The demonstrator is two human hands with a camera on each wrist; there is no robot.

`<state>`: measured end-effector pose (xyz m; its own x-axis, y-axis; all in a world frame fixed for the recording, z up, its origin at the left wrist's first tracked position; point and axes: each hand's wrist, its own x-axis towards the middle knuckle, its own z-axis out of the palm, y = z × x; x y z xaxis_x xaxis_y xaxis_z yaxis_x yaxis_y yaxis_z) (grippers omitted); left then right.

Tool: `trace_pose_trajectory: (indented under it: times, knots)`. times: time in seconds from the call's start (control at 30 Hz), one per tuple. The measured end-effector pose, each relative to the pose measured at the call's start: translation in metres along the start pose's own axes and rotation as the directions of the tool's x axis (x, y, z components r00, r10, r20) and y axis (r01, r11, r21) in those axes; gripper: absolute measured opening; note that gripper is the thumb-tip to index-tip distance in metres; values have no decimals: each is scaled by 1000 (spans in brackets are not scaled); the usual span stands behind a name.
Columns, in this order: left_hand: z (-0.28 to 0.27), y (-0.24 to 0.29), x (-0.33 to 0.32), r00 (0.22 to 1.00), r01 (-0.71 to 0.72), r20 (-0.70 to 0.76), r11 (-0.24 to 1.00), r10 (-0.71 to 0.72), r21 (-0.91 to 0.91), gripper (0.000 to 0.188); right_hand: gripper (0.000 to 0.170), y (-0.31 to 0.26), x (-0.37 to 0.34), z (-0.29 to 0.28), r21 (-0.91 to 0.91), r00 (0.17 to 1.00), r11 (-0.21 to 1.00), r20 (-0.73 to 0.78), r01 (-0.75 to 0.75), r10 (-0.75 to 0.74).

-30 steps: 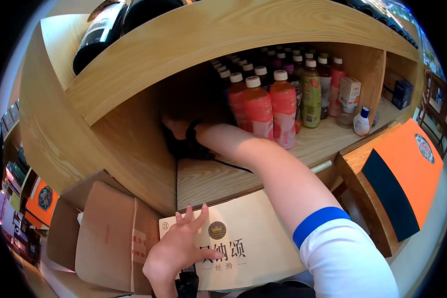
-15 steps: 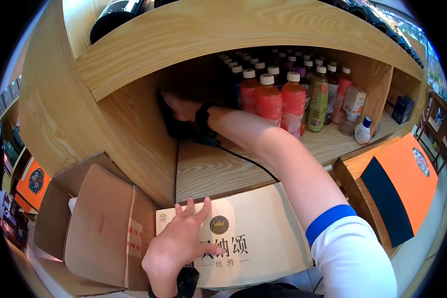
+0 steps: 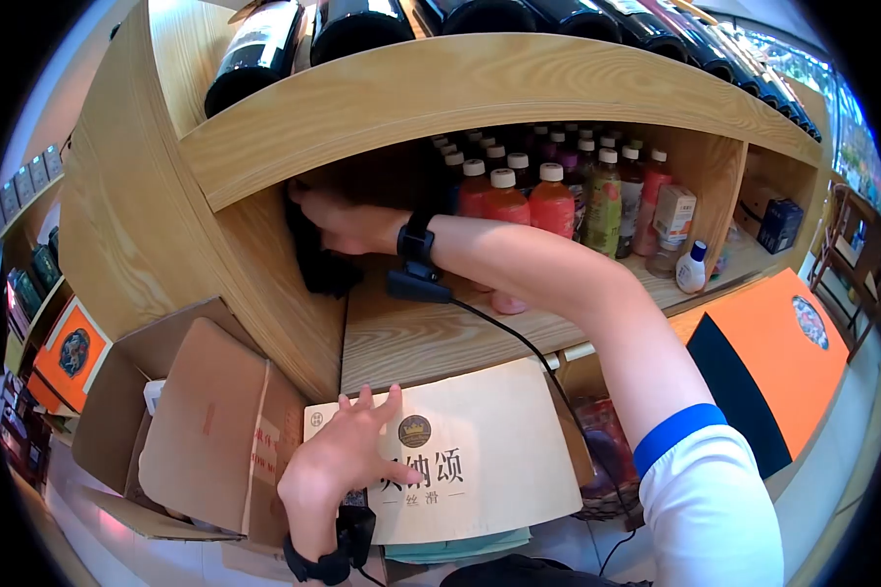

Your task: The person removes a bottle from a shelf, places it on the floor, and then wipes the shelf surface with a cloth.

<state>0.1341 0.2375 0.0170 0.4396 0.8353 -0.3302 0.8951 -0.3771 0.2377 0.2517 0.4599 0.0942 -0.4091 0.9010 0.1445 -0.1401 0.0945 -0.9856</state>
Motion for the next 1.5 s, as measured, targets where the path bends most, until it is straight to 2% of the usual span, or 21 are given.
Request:
trace_pose_trajectory:
  times: [0.13, 0.2, 0.3, 0.4, 0.53, 0.57, 0.7, 0.73, 0.8, 0.83, 0.9, 0.97, 1.0, 1.07, 1.1, 1.2, 1.23, 1.27, 1.33, 1.4, 1.5]
  knots:
    - [3, -6, 6, 1000, -3, 7, 999, 3, 35, 126, 78, -12, -42, 23, -4, 999, 1000, -32, -5, 5]
    - [3, -7, 7, 1000, -4, 1, 999, 4, 37, 126, 76, -9, -53, 27, -86, 992, 990, 79, 109, -102]
    - [2, -6, 8, 1000, -8, -6, 999, 8, 36, 128, 77, -10, -71, 40, -124, 985, 987, 148, 105, -87]
    - [3, -11, 13, 1000, -11, 13, 999, 11, 33, 128, 78, -10, -82, 50, -70, 988, 994, 133, 89, -79]
    - [4, -13, 13, 999, -37, -1, 999, 37, 7, 128, 77, -7, -94, 57, -103, 975, 984, 188, 143, -122]
    - [4, -13, 13, 999, -50, 0, 999, 50, -6, 128, 71, -13, -105, 60, -185, 970, 965, 190, 185, -150]
    - [-3, -11, 8, 999, -42, 17, 999, 42, -33, 129, 65, -8, -117, 73, -239, 948, 929, 218, 284, -234]
    - [-5, -9, 6, 999, -27, 34, 999, 29, -38, 125, 63, -12, -124, 68, -250, 939, 942, 315, 222, -138]
    - [-6, -6, 3, 998, -14, 54, 999, 16, -45, 122, 66, -17, -134, 63, -188, 932, 968, 352, 167, -92]
    - [-5, -5, 2, 1000, 6, 13, 999, -5, -46, 114, 66, -12, -134, 63, -187, 932, 968, 351, 165, -91]
    - [-10, -2, -3, 999, 30, -32, 998, -32, -53, 107, 69, 3, -130, 63, -25, 973, 986, 171, 163, -157]
    - [-20, 1, -15, 983, 70, -163, 991, -88, -111, 93, 69, 8, -114, 60, -70, 973, 980, 152, 186, -174]
    - [-20, 1, -18, 983, 75, -158, 991, -92, -109, 93, 69, 11, -106, 57, -117, 973, 972, 134, 202, -186]
    - [-19, 0, -23, 892, -22, -452, 999, 32, 28, 80, 64, 10, -95, 52, -112, 982, 980, 110, 167, -155]
    - [-22, -2, -20, 878, -95, -475, 993, 52, -67, 76, 63, 13, -83, 50, -125, 982, 975, 60, 185, -178]
    - [-34, 13, -22, 854, -59, -517, 977, -56, -205, 70, 58, 14, -55, 37, -121, 978, 970, 20, 209, -208]
    - [-31, 12, -20, 805, -88, -593, 991, 9, -105, 67, 58, 13, -46, 33, -113, 980, 973, 23, 201, -200]
    - [-29, 11, -16, 806, -93, -592, 990, 10, -110, 67, 58, 12, -38, 28, -106, 981, 976, 24, 193, -191]
    - [-23, 6, -9, 694, -136, -701, 986, 165, 98, 67, 58, 14, -12, 21, -93, 982, 978, 1, 187, -188]
    - [-28, 2, -6, 749, -154, -648, 988, 133, 25, 70, 58, 10, -4, 12, -36, 992, 993, -45, 115, -116]
    - [-33, -5, -11, 755, -40, -651, 996, 79, 75, 75, 58, 11, 26, -12, -91, 986, 982, 3, 167, -167]
